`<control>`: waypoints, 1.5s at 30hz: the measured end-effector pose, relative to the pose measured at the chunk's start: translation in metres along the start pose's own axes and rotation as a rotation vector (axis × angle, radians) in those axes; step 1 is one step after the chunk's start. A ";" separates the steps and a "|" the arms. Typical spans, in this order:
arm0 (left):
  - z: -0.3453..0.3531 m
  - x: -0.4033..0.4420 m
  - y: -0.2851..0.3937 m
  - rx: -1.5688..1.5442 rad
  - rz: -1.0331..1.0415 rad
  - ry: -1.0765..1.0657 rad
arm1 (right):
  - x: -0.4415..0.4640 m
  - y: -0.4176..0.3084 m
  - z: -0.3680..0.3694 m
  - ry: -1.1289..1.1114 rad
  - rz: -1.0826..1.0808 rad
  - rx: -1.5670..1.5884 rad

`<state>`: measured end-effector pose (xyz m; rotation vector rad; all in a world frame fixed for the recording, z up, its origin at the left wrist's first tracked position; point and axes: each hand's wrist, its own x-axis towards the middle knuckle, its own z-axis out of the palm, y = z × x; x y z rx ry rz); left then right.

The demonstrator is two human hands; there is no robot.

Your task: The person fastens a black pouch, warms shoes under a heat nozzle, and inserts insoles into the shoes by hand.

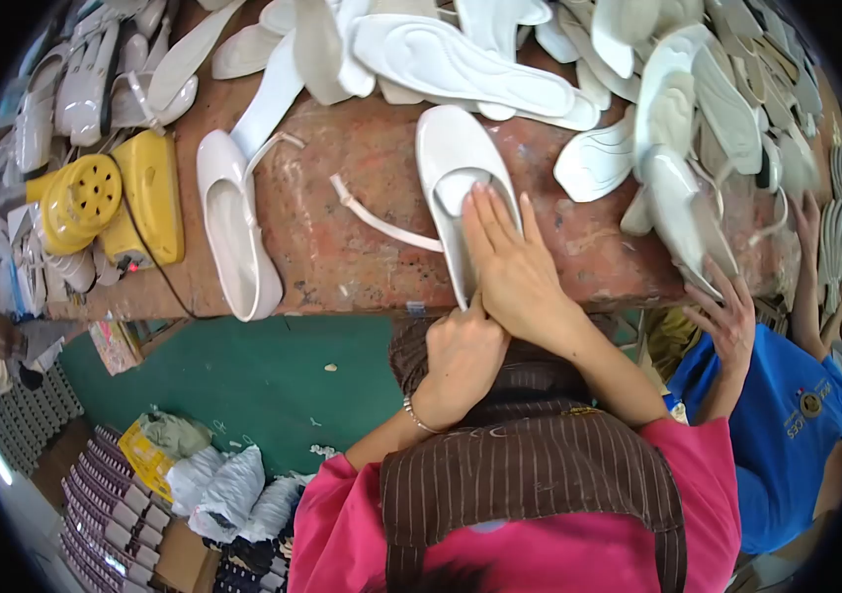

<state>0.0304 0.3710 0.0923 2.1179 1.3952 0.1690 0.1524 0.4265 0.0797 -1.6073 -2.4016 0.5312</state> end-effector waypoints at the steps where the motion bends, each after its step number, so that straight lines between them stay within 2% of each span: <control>1: 0.001 -0.004 0.000 -0.004 -0.012 -0.032 | 0.008 0.000 0.001 0.038 -0.006 -0.003; 3: -0.008 -0.002 0.003 -0.038 0.004 0.008 | 0.046 0.005 -0.002 -0.030 0.061 0.079; 4: -0.014 0.000 0.006 -0.057 -0.001 0.038 | 0.055 0.006 -0.005 -0.140 0.108 0.097; 5: -0.018 0.002 0.007 -0.076 -0.002 0.074 | 0.054 0.004 -0.005 -0.075 0.077 0.051; 8: -0.007 -0.007 -0.003 -0.087 0.004 -0.007 | 0.018 0.001 0.012 0.072 -0.038 -0.155; 10: -0.005 -0.004 -0.002 -0.051 -0.009 -0.076 | 0.017 -0.002 0.012 0.028 -0.045 -0.044; 11: -0.006 -0.001 0.001 -0.050 -0.006 -0.012 | 0.031 -0.003 0.006 0.036 -0.022 -0.044; 13: -0.010 0.004 0.005 -0.050 0.005 0.110 | 0.060 -0.012 -0.012 -0.223 0.073 -0.071; 14: -0.012 0.005 0.002 -0.068 0.010 0.071 | 0.069 -0.012 -0.019 -0.345 0.113 -0.086; 15: -0.012 0.003 0.000 -0.066 0.023 0.033 | 0.048 -0.006 0.014 0.144 0.030 -0.191; 17: -0.001 -0.001 -0.007 -0.055 0.038 -0.027 | 0.046 -0.004 0.026 0.296 -0.011 -0.262; 18: -0.007 0.003 -0.002 -0.016 0.013 -0.053 | 0.059 -0.002 0.015 0.215 0.008 -0.267; 19: -0.010 0.001 0.001 -0.016 0.015 -0.021 | 0.072 0.000 0.001 -0.190 0.116 -0.142; 21: -0.014 0.007 0.002 -0.028 0.039 0.068 | 0.082 -0.002 -0.001 -0.265 0.062 -0.235; 25: -0.015 0.008 0.005 0.007 0.050 0.041 | 0.066 0.013 0.033 0.211 -0.047 -0.270; 27: -0.014 0.008 0.004 0.026 0.060 0.044 | 0.076 0.012 0.012 -0.182 -0.039 -0.184; 30: -0.017 0.009 0.007 0.036 0.055 0.052 | 0.072 0.016 0.014 -0.081 -0.060 -0.161; 33: -0.025 0.004 0.002 0.077 0.051 0.008 | 0.053 0.040 0.019 0.345 -0.317 0.150; 34: -0.032 0.000 -0.004 0.071 0.058 0.009 | 0.034 0.048 -0.027 0.021 -0.409 0.148; 36: -0.046 -0.010 -0.018 0.037 0.010 0.065 | -0.015 0.060 -0.100 -0.147 0.099 0.714; 37: -0.049 -0.013 -0.027 0.039 0.017 0.129 | -0.041 0.077 -0.121 -0.008 0.300 0.507; 38: -0.053 -0.012 -0.034 0.037 0.006 0.121 | -0.067 0.100 -0.114 0.537 0.389 0.345; 39: -0.058 -0.013 -0.041 0.041 -0.004 0.110 | -0.089 0.121 -0.118 0.698 0.526 -0.081; 40: -0.063 -0.013 -0.044 0.048 -0.008 0.097 | -0.108 0.141 -0.127 0.686 0.637 -0.287; 41: -0.068 -0.011 -0.041 0.036 -0.005 0.093 | -0.141 0.174 -0.108 0.620 0.783 -0.304; 42: -0.072 -0.006 -0.037 0.024 -0.003 0.091 | -0.165 0.194 -0.100 0.473 0.965 -0.003; 43: -0.077 -0.003 -0.031 0.011 -0.002 0.085 | -0.182 0.212 -0.100 0.276 1.028 0.213; 45: -0.086 0.007 -0.017 -0.039 -0.011 0.056 | -0.190 0.201 -0.114 0.307 0.986 0.308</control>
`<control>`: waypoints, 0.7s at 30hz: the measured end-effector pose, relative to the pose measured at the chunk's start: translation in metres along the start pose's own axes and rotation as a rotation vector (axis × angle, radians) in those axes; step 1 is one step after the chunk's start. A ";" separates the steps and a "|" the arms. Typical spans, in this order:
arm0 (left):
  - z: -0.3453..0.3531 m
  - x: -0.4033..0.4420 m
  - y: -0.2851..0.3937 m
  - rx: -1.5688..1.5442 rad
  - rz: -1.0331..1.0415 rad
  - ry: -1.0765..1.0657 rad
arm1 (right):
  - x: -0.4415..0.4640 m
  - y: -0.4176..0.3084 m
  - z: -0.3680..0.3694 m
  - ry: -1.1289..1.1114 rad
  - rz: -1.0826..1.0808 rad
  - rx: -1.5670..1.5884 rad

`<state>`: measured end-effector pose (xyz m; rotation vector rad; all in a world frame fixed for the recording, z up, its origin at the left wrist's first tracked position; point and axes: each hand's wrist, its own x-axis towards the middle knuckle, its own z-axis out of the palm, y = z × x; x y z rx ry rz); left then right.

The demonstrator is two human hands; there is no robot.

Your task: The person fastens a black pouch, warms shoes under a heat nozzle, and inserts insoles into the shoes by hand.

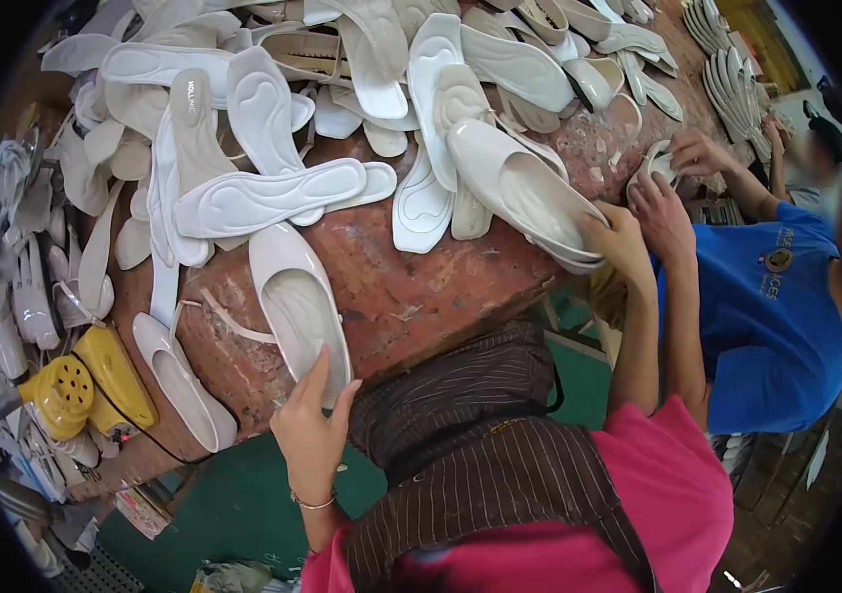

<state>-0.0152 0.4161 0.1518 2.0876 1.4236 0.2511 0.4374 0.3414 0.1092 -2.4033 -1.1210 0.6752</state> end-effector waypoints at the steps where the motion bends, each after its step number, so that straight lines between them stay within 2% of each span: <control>1: -0.002 0.005 0.008 -0.024 -0.011 -0.013 | -0.010 -0.008 -0.006 -0.014 0.020 0.074; 4: -0.001 0.021 0.032 -0.154 0.110 -0.001 | -0.041 -0.011 -0.024 -0.114 0.108 0.390; 5: -0.006 0.025 0.047 -0.269 0.018 -0.129 | -0.052 -0.020 -0.027 -0.093 0.086 0.512; 7: 0.015 0.033 0.055 -0.702 0.029 -0.303 | -0.070 -0.044 -0.032 -0.043 -0.003 0.591; 8: 0.030 0.035 0.056 -0.807 0.101 -0.379 | -0.077 -0.054 -0.026 -0.029 -0.014 0.633; 9: 0.035 0.040 0.063 -0.713 0.269 -0.374 | -0.084 -0.065 -0.020 -0.015 -0.025 0.676; 11: 0.049 0.041 0.079 -0.844 0.377 -0.372 | -0.094 -0.084 -0.001 0.054 -0.107 0.660; 13: 0.046 0.042 0.099 -0.853 0.385 -0.220 | -0.104 -0.106 0.028 0.120 -0.259 0.633; 14: 0.042 0.044 0.107 -0.847 0.365 -0.037 | -0.112 -0.121 0.040 0.137 -0.332 0.662; 16: 0.024 0.043 0.101 -0.882 0.186 0.171 | -0.121 -0.144 0.053 -0.066 -0.451 0.514; 18: 0.002 0.037 0.069 -0.923 0.150 0.283 | -0.106 -0.161 0.063 -0.233 -0.819 0.460; 19: -0.016 0.025 0.044 -1.069 -0.029 0.263 | -0.102 -0.184 0.065 -0.364 -0.875 0.556; 20: -0.026 0.019 0.023 -1.028 -0.095 0.407 | -0.095 -0.208 0.064 -0.411 -0.992 0.566; 21: -0.036 0.009 0.000 -0.952 -0.161 0.622 | -0.093 -0.218 0.070 -0.382 -0.978 0.501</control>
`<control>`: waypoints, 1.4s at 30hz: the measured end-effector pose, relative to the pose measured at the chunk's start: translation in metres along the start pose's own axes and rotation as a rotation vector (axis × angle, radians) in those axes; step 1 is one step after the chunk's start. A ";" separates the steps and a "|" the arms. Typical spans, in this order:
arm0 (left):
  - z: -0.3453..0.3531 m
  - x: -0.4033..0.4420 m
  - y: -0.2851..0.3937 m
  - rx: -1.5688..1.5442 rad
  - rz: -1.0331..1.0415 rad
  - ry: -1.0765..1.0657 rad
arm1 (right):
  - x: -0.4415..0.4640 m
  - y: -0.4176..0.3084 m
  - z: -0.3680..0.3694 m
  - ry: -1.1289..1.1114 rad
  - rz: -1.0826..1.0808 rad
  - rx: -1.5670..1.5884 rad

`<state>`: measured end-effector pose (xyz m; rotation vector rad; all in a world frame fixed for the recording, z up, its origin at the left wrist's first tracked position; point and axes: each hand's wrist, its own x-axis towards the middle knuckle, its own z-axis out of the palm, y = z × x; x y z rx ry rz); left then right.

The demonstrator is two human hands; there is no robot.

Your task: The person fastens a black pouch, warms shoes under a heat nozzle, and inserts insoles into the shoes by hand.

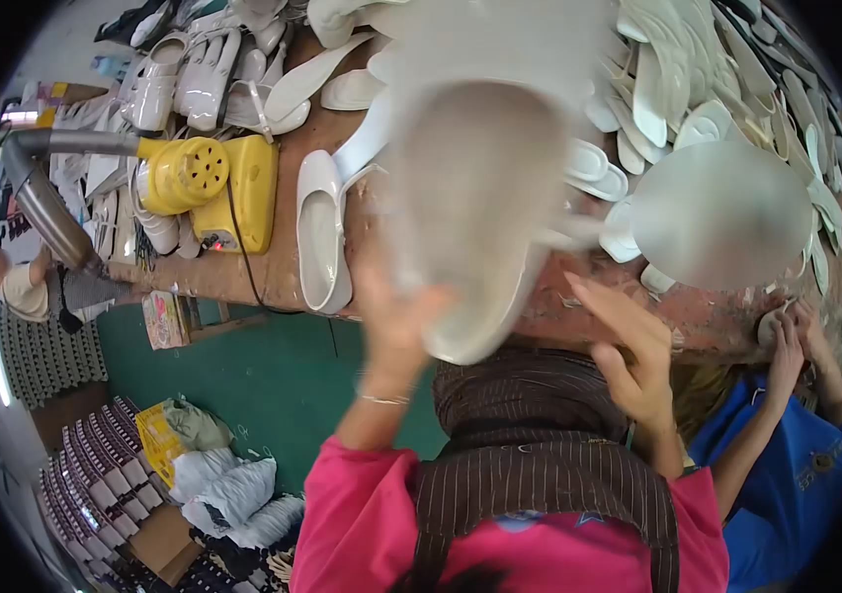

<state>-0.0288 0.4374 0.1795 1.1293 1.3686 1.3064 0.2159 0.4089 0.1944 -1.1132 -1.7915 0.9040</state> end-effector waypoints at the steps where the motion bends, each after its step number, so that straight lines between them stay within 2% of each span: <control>1: -0.027 0.008 -0.004 0.054 0.050 0.201 | 0.005 0.004 0.003 0.007 0.026 -0.073; 2: -0.055 0.020 -0.006 0.063 0.075 0.358 | 0.005 0.014 0.005 0.066 0.042 -0.176; 4: -0.103 0.050 -0.006 -0.009 0.032 0.490 | -0.003 0.042 0.011 0.191 0.089 -0.397; 6: -0.173 0.077 -0.035 0.006 -0.098 0.372 | -0.012 0.057 0.008 0.319 0.227 -0.473; 8: -0.184 0.082 -0.055 0.139 -0.263 0.332 | -0.024 0.078 0.002 0.454 0.344 -0.565; 10: -0.194 0.081 -0.097 0.432 -0.148 0.168 | -0.029 0.089 -0.012 0.592 0.458 -0.693; 13: -0.194 0.083 -0.074 0.369 -0.357 0.077 | -0.035 0.111 -0.033 0.699 0.649 -0.763; 15: -0.196 0.083 -0.072 0.219 -0.437 0.022 | -0.032 0.123 -0.040 0.739 0.728 -0.771; 19: -0.202 0.077 -0.069 0.039 -0.537 0.079 | -0.033 0.141 -0.043 0.728 0.865 -0.487; 23: -0.203 0.065 -0.067 0.048 -0.555 0.126 | -0.040 0.158 -0.048 0.847 0.655 -0.161; 24: -0.202 0.061 -0.068 0.074 -0.506 0.093 | -0.039 0.154 -0.054 0.838 0.679 -0.074; 27: -0.170 0.042 -0.062 0.402 -0.525 0.220 | -0.045 0.163 -0.063 0.916 0.527 0.118; 28: -0.181 0.041 -0.062 0.472 -0.583 0.193 | -0.046 0.165 -0.065 0.909 0.465 0.187; 31: -0.203 0.046 -0.078 0.391 -0.470 0.217 | -0.040 0.149 -0.071 0.914 0.480 0.429; 34: -0.256 0.056 -0.109 0.467 -0.268 0.295 | -0.029 0.119 -0.075 0.848 0.487 0.698; 38: -0.265 0.063 -0.104 0.486 -0.418 0.375 | -0.030 0.130 -0.061 0.843 0.363 0.725; 41: -0.196 0.044 -0.082 1.315 0.148 0.578 | -0.026 0.126 -0.043 0.774 0.354 0.731; 42: -0.163 0.038 -0.068 1.176 0.231 0.488 | -0.024 0.122 -0.035 0.701 0.366 0.813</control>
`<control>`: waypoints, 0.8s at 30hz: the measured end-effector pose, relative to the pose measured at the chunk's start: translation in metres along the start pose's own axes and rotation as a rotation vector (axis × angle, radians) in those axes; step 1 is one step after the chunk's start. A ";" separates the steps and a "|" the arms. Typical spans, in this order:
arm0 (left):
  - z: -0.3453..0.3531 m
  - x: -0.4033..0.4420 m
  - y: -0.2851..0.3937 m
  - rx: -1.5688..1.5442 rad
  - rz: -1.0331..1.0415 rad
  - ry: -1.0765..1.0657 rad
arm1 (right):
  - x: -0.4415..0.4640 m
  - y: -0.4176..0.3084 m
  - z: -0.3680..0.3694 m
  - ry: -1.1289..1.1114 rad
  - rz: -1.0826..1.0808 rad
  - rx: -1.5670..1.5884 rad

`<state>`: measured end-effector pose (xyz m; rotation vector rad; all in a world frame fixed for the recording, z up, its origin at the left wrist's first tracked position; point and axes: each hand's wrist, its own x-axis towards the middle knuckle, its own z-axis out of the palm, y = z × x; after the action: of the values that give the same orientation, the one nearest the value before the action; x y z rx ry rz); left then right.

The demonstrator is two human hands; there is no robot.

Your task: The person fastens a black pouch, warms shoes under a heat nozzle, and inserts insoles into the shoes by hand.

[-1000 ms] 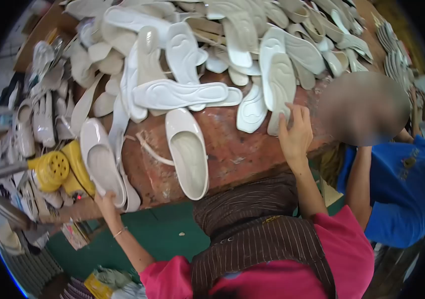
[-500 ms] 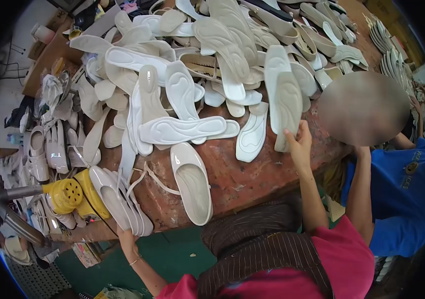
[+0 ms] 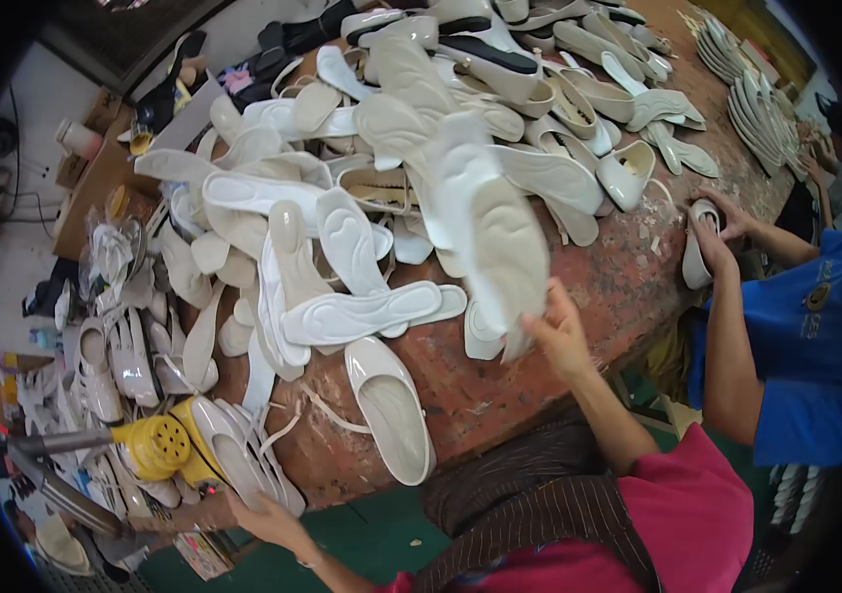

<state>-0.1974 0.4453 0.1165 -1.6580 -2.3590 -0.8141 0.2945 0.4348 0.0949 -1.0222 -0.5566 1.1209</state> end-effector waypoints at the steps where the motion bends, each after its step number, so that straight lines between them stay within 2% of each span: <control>1: -0.003 -0.006 0.043 -0.163 0.066 -0.028 | -0.005 0.004 0.011 -0.064 0.038 0.040; 4: -0.010 -0.029 0.162 -0.977 0.000 -0.699 | -0.018 0.012 0.045 -0.310 0.223 0.089; 5: -0.007 -0.035 0.191 -1.251 -0.047 -0.899 | -0.024 0.012 0.055 -0.371 0.354 0.045; 7: 0.016 -0.046 0.217 -1.251 0.070 -0.867 | -0.031 0.026 0.075 -0.496 0.221 0.111; 9: 0.014 -0.041 0.245 -1.106 0.090 -0.821 | -0.035 0.018 0.087 -0.475 0.224 0.220; 11: 0.015 -0.037 0.262 -1.028 0.133 -0.788 | -0.035 0.002 0.083 -0.398 0.326 0.228; 12: 0.017 -0.039 0.270 -1.002 0.217 -0.741 | -0.033 -0.004 0.078 -0.362 0.377 0.234; 15: 0.044 -0.028 0.283 -0.906 0.266 -0.373 | -0.024 -0.027 0.041 -0.462 0.550 0.647; 16: 0.061 -0.016 0.286 -1.028 0.235 -0.266 | -0.023 -0.039 0.030 -0.428 0.450 0.641; 18: 0.080 0.004 0.287 -1.010 0.231 -0.389 | -0.021 -0.068 0.013 -0.351 0.252 0.621; 19: 0.087 0.012 0.288 -0.996 0.227 -0.449 | -0.022 -0.085 0.010 -0.175 0.239 0.703; 21: 0.098 0.027 0.297 -0.978 0.211 -0.512 | -0.018 -0.077 -0.034 -0.427 -0.016 0.966; 22: 0.103 0.033 0.304 -0.970 0.204 -0.541 | -0.017 -0.086 -0.040 -0.431 -0.114 1.033; 23: 0.110 0.037 0.311 -1.004 0.228 -0.636 | -0.011 -0.090 -0.051 -0.539 -0.221 0.980; 24: 0.117 0.040 0.317 -1.036 0.254 -0.735 | -0.016 -0.104 -0.045 -0.456 -0.208 1.000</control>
<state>0.0966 0.6152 0.1437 -2.9994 -2.0661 -1.8039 0.3729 0.3951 0.1674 0.1568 -0.3605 1.2320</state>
